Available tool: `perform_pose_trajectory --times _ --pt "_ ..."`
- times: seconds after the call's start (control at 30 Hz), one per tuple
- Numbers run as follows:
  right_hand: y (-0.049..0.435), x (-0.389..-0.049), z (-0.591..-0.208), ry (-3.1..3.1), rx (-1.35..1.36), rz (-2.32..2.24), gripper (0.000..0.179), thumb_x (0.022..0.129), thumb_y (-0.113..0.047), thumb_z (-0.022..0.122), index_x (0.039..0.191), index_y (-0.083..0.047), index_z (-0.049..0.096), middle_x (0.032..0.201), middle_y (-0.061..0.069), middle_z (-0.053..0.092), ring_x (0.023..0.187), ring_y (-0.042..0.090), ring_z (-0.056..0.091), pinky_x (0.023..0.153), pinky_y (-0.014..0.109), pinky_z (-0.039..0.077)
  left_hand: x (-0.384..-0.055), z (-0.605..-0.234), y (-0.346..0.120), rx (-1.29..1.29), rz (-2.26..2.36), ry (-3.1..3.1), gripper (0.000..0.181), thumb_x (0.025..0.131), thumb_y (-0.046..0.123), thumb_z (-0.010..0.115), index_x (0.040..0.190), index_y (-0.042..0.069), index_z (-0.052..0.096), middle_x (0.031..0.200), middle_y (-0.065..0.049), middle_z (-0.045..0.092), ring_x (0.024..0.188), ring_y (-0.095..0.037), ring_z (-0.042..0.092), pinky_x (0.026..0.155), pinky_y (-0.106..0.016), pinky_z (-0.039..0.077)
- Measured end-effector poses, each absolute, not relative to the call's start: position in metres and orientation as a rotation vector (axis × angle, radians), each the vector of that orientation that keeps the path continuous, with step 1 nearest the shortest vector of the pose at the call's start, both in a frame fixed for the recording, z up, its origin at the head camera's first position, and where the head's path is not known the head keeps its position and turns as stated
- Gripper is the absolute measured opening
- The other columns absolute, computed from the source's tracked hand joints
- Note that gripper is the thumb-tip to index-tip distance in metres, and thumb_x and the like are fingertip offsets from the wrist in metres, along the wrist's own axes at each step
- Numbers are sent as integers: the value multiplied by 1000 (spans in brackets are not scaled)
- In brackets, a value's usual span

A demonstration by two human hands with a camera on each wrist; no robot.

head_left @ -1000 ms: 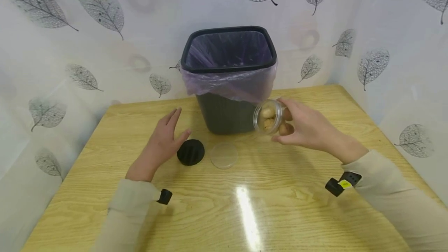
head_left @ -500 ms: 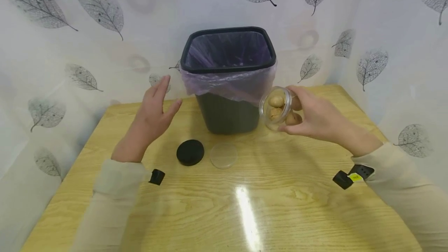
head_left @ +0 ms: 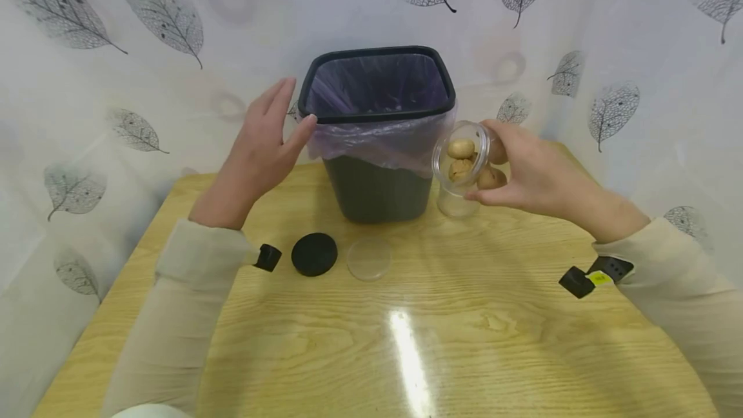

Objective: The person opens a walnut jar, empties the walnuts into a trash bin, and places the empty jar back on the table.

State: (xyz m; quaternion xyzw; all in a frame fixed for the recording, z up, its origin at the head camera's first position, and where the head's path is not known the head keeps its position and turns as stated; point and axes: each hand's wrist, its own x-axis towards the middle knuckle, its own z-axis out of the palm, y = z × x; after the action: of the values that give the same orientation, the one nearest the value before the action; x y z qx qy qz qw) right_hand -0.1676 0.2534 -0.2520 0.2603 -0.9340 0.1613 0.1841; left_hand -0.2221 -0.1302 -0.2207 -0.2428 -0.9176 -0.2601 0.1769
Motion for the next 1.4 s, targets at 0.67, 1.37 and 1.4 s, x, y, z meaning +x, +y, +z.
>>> perform_pose_trajectory --times 0.67,1.37,1.4 --pt "259 -173 -213 -2575 752 487 98 66 -28 92 141 8 39 116 21 59 97 33 60 86 53 51 -252 -187 -92 -696 -579 -2741 68 106 46 33 159 7 14 165 -13 17 153 -31 17 127 -44 15" --pt "255 -203 -156 -2648 735 279 89 75 -35 86 141 2 39 110 17 58 88 26 59 77 29 49 -280 -175 -65 -588 -387 -3053 76 104 58 11 160 6 1 167 -14 3 155 -31 5 127 -46 9" --pt "254 -205 -153 -2667 721 272 93 75 -36 86 144 2 36 116 20 58 93 30 59 82 37 51 -280 -175 -65 -576 -377 -3067 78 103 59 10 159 6 1 167 -15 2 155 -31 5 127 -46 9"
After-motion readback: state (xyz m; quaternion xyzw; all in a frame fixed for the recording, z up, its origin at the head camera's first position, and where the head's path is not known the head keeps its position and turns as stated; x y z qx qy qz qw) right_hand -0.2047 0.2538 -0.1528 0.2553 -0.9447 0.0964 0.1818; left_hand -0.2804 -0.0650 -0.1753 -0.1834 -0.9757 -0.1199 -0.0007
